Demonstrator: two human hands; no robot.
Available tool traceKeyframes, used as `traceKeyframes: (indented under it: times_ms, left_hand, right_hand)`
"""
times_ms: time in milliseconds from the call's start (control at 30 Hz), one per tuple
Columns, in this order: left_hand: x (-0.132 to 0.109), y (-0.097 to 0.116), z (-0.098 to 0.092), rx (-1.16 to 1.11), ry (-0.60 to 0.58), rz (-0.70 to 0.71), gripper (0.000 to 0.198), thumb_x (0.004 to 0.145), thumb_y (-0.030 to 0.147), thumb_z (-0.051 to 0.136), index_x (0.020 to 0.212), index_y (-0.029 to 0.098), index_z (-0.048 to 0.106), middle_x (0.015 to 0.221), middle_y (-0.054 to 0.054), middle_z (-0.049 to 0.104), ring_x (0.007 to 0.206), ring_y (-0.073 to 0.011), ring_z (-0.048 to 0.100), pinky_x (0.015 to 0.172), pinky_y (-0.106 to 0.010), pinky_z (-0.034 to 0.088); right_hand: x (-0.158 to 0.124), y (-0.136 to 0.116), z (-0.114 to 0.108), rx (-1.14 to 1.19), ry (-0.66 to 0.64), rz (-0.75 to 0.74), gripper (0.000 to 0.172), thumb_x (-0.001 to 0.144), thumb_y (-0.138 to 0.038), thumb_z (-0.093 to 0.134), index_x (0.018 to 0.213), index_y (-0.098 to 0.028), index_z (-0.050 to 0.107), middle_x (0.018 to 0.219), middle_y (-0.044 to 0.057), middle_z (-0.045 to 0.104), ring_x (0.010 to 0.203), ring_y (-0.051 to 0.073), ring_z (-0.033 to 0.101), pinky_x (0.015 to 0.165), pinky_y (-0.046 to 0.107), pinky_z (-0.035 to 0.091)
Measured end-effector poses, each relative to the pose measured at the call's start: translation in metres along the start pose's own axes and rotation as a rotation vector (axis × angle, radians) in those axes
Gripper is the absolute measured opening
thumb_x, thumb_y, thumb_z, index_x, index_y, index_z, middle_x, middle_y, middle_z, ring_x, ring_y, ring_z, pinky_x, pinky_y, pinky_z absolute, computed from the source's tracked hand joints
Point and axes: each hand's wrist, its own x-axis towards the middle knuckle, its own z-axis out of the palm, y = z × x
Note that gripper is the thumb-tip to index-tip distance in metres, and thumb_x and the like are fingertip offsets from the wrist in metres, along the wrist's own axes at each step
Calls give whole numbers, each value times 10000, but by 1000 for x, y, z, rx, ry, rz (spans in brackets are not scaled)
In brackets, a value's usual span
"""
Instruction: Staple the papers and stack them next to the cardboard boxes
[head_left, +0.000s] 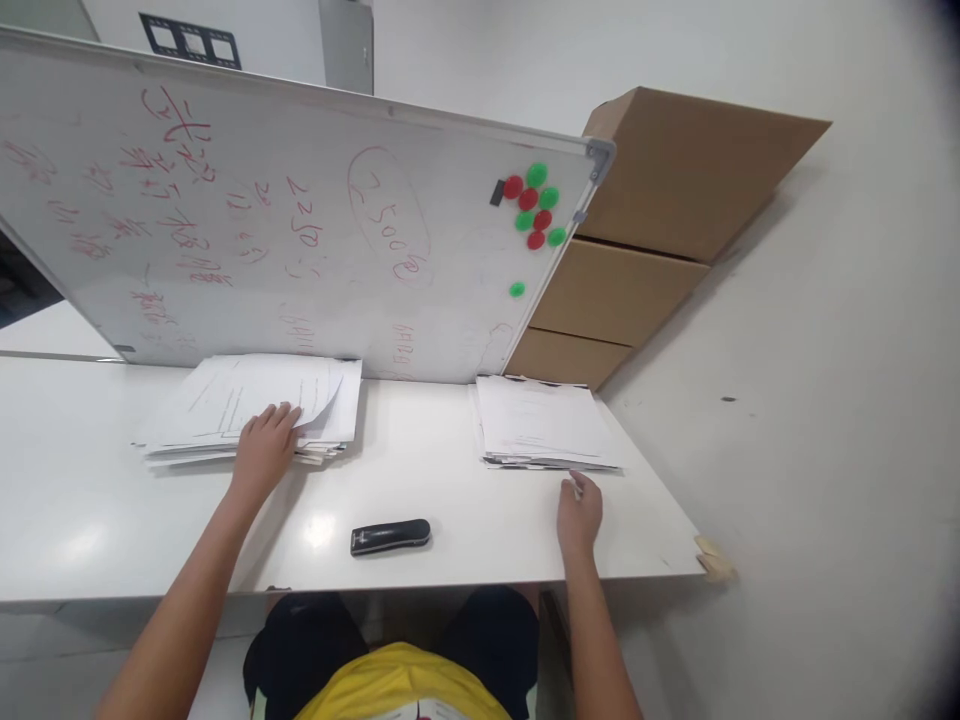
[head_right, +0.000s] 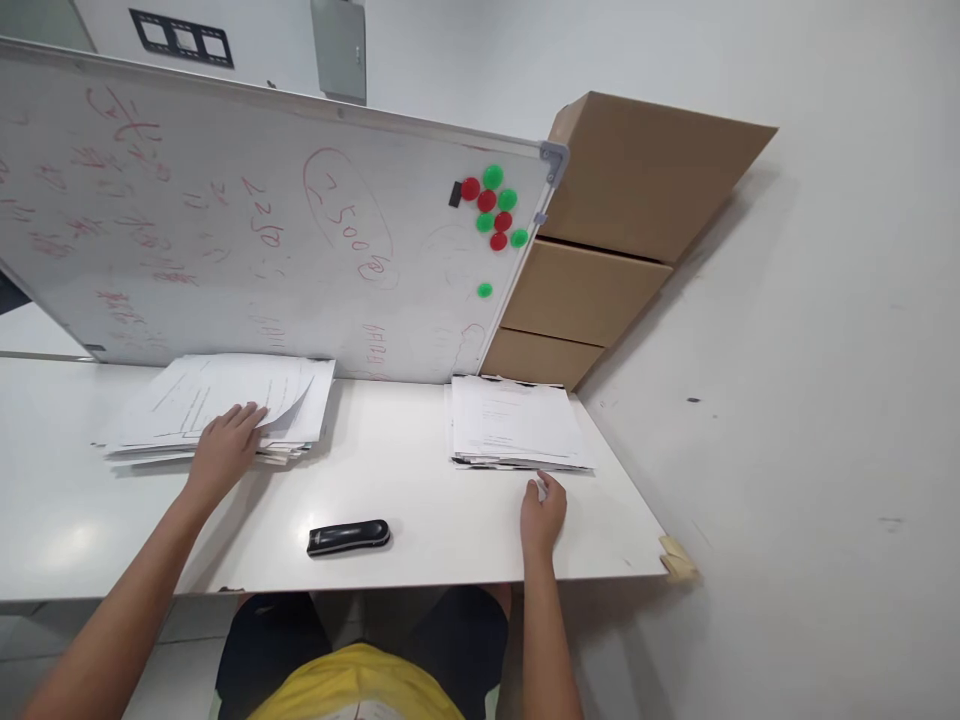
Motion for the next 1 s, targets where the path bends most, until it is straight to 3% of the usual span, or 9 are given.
traceKeyframes:
  times_ms: [167,300,333,400,500,533,600,733,1000]
  left_hand:
    - [2,7,-15,-88,79,140,330,876,155,371,1093,190,617,1003,-124,690,1022,-280,616,918,-469,422]
    - [-9,39,-29,-58,283,302,235,891,145,417,1001,178,622,926,-105,689,921,-249,638,808,-398,455]
    - [-14,53,-32,-34,340,381,203,892,133,434,968,172,618,917,-98,688,903,-236,638,780,-374,452]
    - [-29,88,-37,4,424,564,165,889,93,453,888,163,602,886,-84,683,860,-210,630,731,-335,434]
    - [-55,146,-40,-22,415,809,180,897,89,451,776,170,557,798,-57,653,801,-184,606,701,-316,412]
    - [-65,163,-39,-44,388,876,186,903,103,452,758,174,545,784,-52,642,797,-182,600,702,-317,410]
    - [-81,191,-36,-82,333,986,176,905,125,460,755,173,540,788,-51,631,810,-189,597,700,-325,413]
    - [-101,216,-23,-140,269,1076,119,887,111,484,870,137,599,884,-65,654,865,-199,604,745,-342,444]
    - [-117,219,-2,-263,168,989,238,878,95,516,1089,123,624,1155,-79,656,1141,-251,554,1014,-423,385]
  right_hand:
    - [-3,-8,-4,32,55,-15,369,784,-342,441,1029,-142,633,1062,152,630,1016,279,550,917,412,403]
    - [-42,-40,-8,193,48,26,317,812,-377,475,998,-177,636,1074,125,643,1032,267,555,934,405,403]
    - [-57,-52,-9,273,-28,73,298,805,-408,513,958,-186,642,1043,116,655,1010,269,566,928,409,410]
    - [-89,-80,-10,450,-332,156,309,803,-465,580,951,-204,656,1026,102,681,987,265,594,915,399,429]
    - [-126,-117,-13,792,-745,382,468,810,-570,583,1129,-231,631,1141,106,678,1021,268,619,889,410,465]
    - [-133,-126,-13,872,-807,451,499,801,-590,589,1145,-231,627,1148,107,680,1032,273,622,881,413,474]
    - [-138,-135,-14,925,-801,573,492,745,-571,671,1087,-218,651,1081,99,712,1015,283,637,867,412,486]
    - [-130,-121,-21,849,-648,722,454,566,-432,848,914,-195,678,881,71,756,878,298,683,838,424,504]
    - [-97,-61,-69,699,-613,694,373,539,-408,858,795,-168,732,794,93,760,784,314,700,811,464,520]
